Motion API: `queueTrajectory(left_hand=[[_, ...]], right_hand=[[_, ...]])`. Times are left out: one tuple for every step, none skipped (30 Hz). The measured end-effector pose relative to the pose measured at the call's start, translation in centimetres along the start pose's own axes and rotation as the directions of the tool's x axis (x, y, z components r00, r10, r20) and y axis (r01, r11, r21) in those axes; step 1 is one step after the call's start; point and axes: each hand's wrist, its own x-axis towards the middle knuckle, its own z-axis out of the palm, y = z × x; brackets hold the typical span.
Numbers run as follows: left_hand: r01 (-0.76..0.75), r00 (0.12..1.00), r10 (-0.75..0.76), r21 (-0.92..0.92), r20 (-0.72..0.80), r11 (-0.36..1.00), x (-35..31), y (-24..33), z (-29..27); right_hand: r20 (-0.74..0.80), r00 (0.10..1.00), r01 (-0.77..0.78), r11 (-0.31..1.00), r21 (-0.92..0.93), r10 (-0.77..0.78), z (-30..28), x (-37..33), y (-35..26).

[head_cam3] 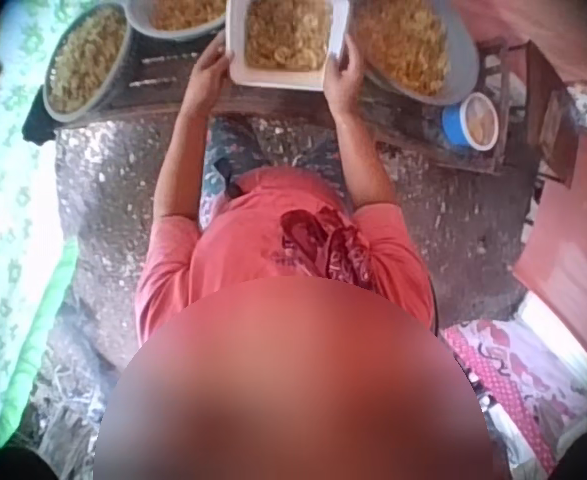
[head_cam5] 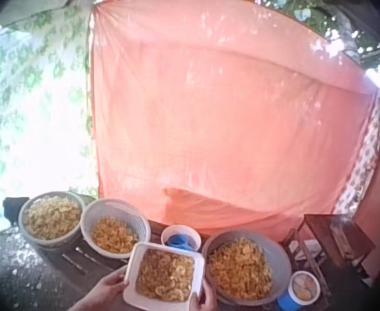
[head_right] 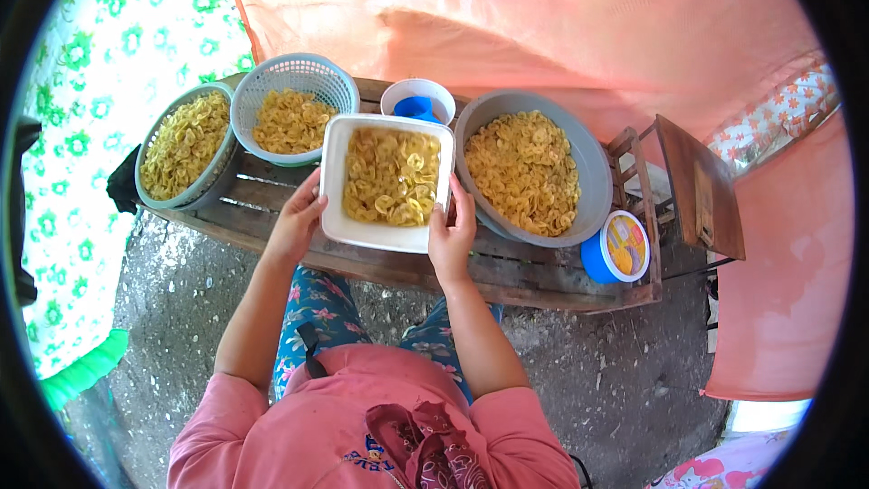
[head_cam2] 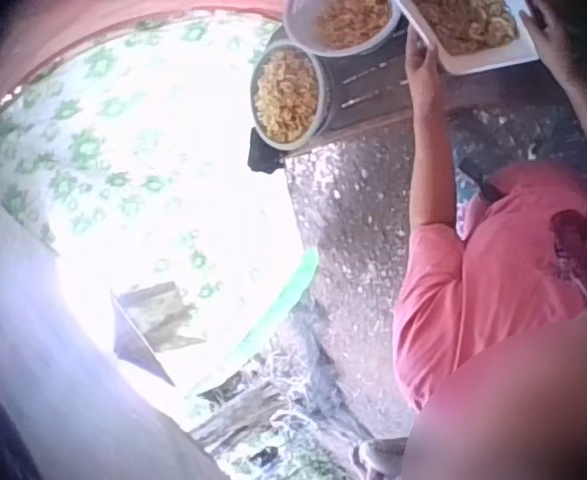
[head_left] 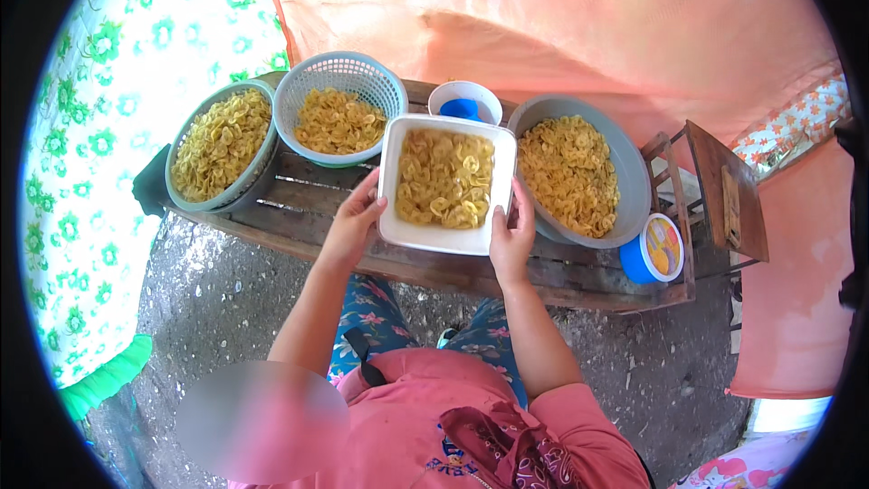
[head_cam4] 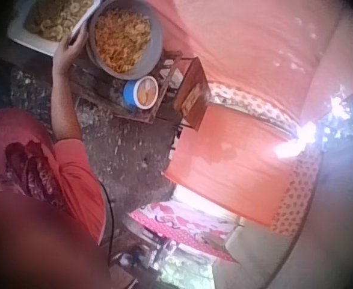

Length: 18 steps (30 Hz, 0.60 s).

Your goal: The person scoops a yellow flaky food from a large bowl into a white rectangular container, then pours liquid from a small white bowl over the food and shakes the container to mix. The person repeats this process multiple times, transferring portions between bowls and containers.

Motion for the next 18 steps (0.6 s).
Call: queueTrajectory(left_hand=[[0.032, 0.999, -0.033, 0.017, 0.032, 0.999, -0.03, 0.07, -0.02], [0.049, 0.999, -0.049, 0.047, -0.007, 0.998, 0.02, 0.16, -0.09], [0.073, 0.997, -0.073, 0.012, 0.021, 0.997, 0.01, 0.14, -0.07], [0.087, 0.996, -0.087, 0.021, 0.018, 0.996, 0.0, 0.17, -0.12], [0.052, 0.999, -0.052, 0.026, -0.004, 0.998, -0.03, 0.16, -0.11], [0.095, 0.995, -0.093, 0.045, -0.043, 0.994, -0.13, 0.09, -0.11], [0.059, 0.998, -0.059, 0.011, -0.039, 0.998, -0.14, 0.07, -0.11], [0.0, 1.0, 0.001, 0.024, -0.019, 1.0, -0.11, 0.05, -0.12], [0.034, 0.999, -0.034, 0.039, 0.007, 0.999, -0.15, 0.01, -0.11], [0.042, 0.999, -0.041, 0.066, -0.016, 0.997, -0.09, 0.06, -0.12], [0.104, 0.994, -0.103, 0.069, -0.027, 0.992, -0.13, 0.04, -0.05], [0.118, 0.993, -0.118, 0.05, -0.01, 0.992, -0.16, 0.09, -0.02], [0.073, 0.997, -0.072, 0.04, -0.023, 0.997, -0.15, 0.12, 0.07], [0.115, 0.992, -0.113, 0.031, -0.062, 0.993, -0.23, 0.12, 0.13], [0.077, 0.995, -0.078, -0.031, -0.057, 0.997, -0.17, 0.12, 0.22], [0.024, 0.999, -0.024, 0.004, -0.035, 1.0, -0.15, 0.18, 0.22], [0.063, 0.998, -0.063, 0.027, 0.0, 0.998, -0.08, 0.12, 0.3], [0.049, 0.999, -0.048, 0.056, -0.015, 0.997, -0.01, 0.17, 0.25]], right_hand=[[0.031, 0.998, -0.05, 0.998, -0.039, 0.052, 0.05, 0.04, 0.07], [0.072, 0.986, -0.143, 0.986, -0.089, 0.15, 0.06, 0.01, 0.11], [0.139, 0.945, -0.284, 0.954, -0.101, 0.296, 0.13, 0.14, 0.15], [0.11, 0.969, -0.215, 0.975, -0.063, 0.221, 0.2, 0.14, 0.13], [0.055, 0.992, -0.111, 0.994, -0.016, 0.112, 0.27, 0.2, 0.07], [-0.01, 0.999, -0.04, 0.999, 0.024, 0.04, 0.4, 0.18, 0.02], [-0.032, 0.987, 0.161, 0.986, 0.048, -0.159, 0.37, 0.18, -0.07], [-0.015, 0.999, 0.046, 0.999, 0.012, -0.045, 0.52, 0.17, -0.1], [0.024, 0.999, -0.038, 0.999, -0.017, 0.039, 0.41, 0.19, -0.16], [0.074, 0.989, -0.129, 0.991, -0.033, 0.131, 0.5, 0.15, -0.18], [0.133, 0.961, -0.23, 0.968, -0.105, 0.243, 0.41, 0.27, -0.19], [0.117, 0.968, -0.21, 0.973, -0.098, 0.221, 0.35, 0.21, -0.22], [0.075, 0.989, -0.126, 0.99, -0.056, 0.13, 0.38, 0.34, -0.21], [0.026, 0.998, -0.059, 0.998, -0.006, 0.059, 0.23, 0.29, -0.22], [0.004, 0.995, 0.095, 0.991, 0.098, -0.095, 0.36, 0.42, -0.16], [0.012, 1.0, -0.007, 1.0, 0.016, 0.007, 0.25, 0.44, -0.16], [0.065, 0.992, -0.106, 0.993, -0.059, 0.11, 0.29, 0.52, -0.12], [0.089, 0.967, -0.224, 0.964, -0.143, 0.238, 0.24, 0.56, -0.13]])
